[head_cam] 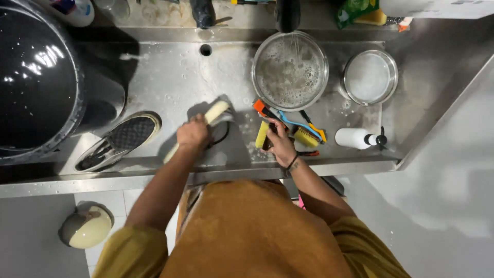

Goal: The person scrubs a black and white sneaker with a yellow sponge in a stainless steel sink. They repeatedly dip the sponge into a soapy water bowl and scrub the shoe's upper and sole, then rinse the shoe under running water.

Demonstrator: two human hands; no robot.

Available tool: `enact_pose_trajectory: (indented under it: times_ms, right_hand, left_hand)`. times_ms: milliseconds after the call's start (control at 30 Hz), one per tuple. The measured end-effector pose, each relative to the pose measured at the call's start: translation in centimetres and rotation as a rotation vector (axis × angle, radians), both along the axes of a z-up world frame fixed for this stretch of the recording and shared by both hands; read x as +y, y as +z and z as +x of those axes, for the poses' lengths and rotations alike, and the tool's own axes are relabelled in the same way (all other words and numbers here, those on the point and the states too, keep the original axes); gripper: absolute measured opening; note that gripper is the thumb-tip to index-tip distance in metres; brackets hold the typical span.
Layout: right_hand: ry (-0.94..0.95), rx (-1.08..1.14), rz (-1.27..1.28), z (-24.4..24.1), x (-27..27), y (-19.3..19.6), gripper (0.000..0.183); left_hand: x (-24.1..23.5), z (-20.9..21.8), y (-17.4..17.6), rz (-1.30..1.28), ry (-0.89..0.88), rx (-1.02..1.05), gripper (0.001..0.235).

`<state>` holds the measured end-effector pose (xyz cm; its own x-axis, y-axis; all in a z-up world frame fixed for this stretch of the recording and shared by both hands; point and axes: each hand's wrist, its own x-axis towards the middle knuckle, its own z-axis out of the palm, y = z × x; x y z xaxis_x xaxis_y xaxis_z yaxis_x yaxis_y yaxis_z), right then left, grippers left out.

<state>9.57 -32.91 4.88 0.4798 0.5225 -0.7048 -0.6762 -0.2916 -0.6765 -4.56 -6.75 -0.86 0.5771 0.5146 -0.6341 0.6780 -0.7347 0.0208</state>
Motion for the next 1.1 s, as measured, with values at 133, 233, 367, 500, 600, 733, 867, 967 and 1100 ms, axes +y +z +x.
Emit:
enact_pose_trajectory:
  times_ms: [133, 233, 367, 500, 600, 733, 867, 967, 1100]
  right_hand:
    - [-0.199, 0.04, 0.15, -1.4, 3.6, -4.2, 0.043]
    - [-0.111, -0.159, 0.089, -2.4, 7.6, -6.4, 0.034]
    - [-0.113, -0.819, 0.172, -2.4, 12.4, -10.8, 0.021]
    - [0.021, -1.34, 0.263, -7.2, 17.0, -7.6, 0.033]
    - [0.031, -1.52, 0.067, -7.0, 18.0, -9.9, 0.042]
    - [0.033, -1.261, 0.008, -8.5, 18.3, -10.5, 0.055]
    - [0.263, -1.163, 0.01, -8.4, 19.6, -8.7, 0.079]
    - [0.175, -1.01, -0.024, -3.8, 21.7, -5.4, 0.06]
    - [-0.102, -1.5, -0.265, 0.8, 20.6, -12.8, 0.051]
  left_hand:
    - [-0.5, -2.0, 2.1, 0.07, 0.142, -0.004, 0.068]
    - [0.7, -3.0, 2.9, 0.062, 0.156, -0.112, 0.085]
    - [3.1, -4.1, 6.4, -0.344, 0.207, -0.006, 0.091]
    - [4.4, -3.4, 7.5, -0.392, 0.27, -0.167, 0.093]
    - [5.5, -3.3, 4.9, -0.466, 0.341, -0.298, 0.082]
    - [5.9, -4.6, 3.5, -0.425, 0.243, -0.298, 0.099]
    - [7.2, -5.1, 4.5, -0.5, 0.191, -0.259, 0.103]
    - [8.3, -4.0, 5.3, -0.553, 0.156, -0.244, 0.108]
    - [8.4, -4.0, 2.0, -0.527, 0.13, -0.343, 0.116]
